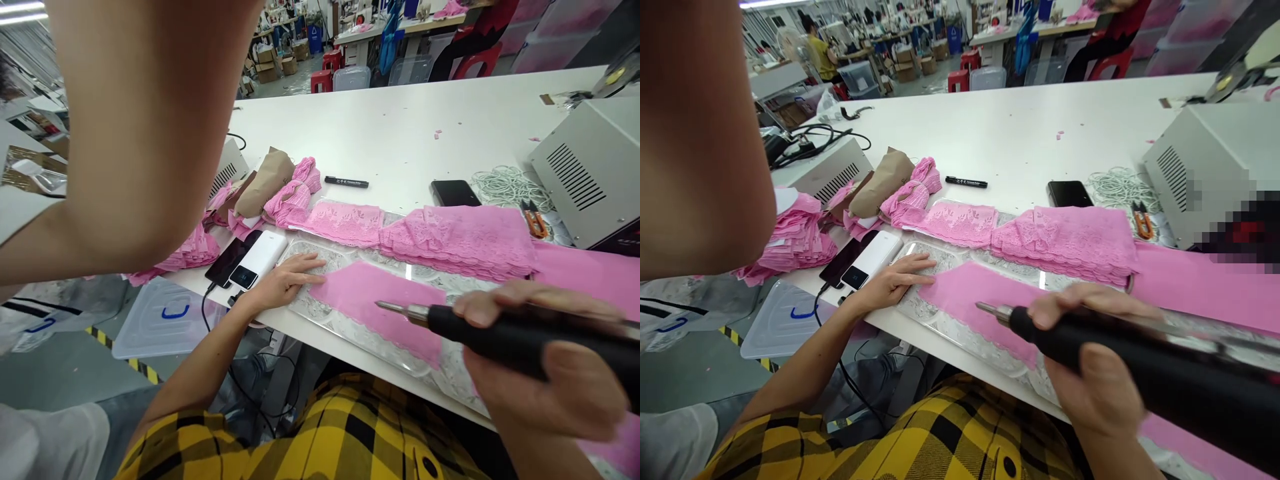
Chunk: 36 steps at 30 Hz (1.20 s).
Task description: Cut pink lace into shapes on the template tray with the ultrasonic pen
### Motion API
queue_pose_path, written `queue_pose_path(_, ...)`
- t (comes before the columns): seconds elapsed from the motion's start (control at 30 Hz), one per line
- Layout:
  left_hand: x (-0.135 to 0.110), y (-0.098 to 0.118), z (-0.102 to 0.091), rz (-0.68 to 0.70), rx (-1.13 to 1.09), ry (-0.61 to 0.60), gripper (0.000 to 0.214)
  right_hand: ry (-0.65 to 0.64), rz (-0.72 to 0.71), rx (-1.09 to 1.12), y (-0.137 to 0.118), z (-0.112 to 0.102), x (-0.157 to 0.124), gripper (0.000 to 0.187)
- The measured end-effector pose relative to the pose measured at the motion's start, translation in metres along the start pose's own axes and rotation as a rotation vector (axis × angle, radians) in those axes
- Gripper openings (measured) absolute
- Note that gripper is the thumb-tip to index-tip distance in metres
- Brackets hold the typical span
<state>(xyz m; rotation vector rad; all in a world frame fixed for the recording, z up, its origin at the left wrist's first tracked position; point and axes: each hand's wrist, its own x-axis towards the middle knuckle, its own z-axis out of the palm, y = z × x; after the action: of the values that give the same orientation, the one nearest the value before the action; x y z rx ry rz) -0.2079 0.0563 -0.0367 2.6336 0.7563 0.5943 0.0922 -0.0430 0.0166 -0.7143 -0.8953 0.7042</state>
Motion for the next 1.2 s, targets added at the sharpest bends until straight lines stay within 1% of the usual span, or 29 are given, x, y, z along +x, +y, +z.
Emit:
queue_pose_path(0.07,-0.001,0.000,0.001,0.013,0.020,-0.002,0.053,-0.077,-0.016,0.102,0.010,0.025,0.002,0.017)
queue_pose_path(0.17,-0.001,0.001,0.002,0.032,0.051,-0.010,0.054,-0.159,0.007,0.179,0.028,0.048,-0.001,0.015)
queue_pose_path(0.27,-0.001,0.001,0.002,0.016,0.081,-0.035,0.054,-0.220,0.025,0.182,0.043,0.062,-0.006,0.016)
queue_pose_path(0.37,-0.002,0.000,0.003,0.021,0.094,-0.030,0.055,-0.239,0.036,0.185,0.053,0.070,-0.010,0.016)
queue_pose_path(0.47,-0.004,-0.003,0.006,0.040,0.100,-0.018,0.054,-0.252,0.040,0.199,0.058,0.077,-0.012,0.016)
queue_pose_path(0.6,-0.004,-0.003,0.007,0.011,0.088,-0.025,0.051,-0.269,0.030,0.169,0.063,0.082,-0.013,0.016)
queue_pose_path(0.8,-0.005,0.000,0.008,-0.016,0.067,-0.040,0.048,-0.262,0.042,0.151,0.066,0.085,-0.015,0.013)
queue_pose_path(1.0,-0.006,0.000,0.009,-0.038,0.063,-0.051,0.055,-0.252,0.040,0.155,0.065,0.087,-0.016,0.012)
queue_pose_path(1.2,-0.006,0.000,0.010,-0.029,0.081,-0.051,0.054,-0.250,0.032,0.124,0.067,0.089,-0.018,0.012)
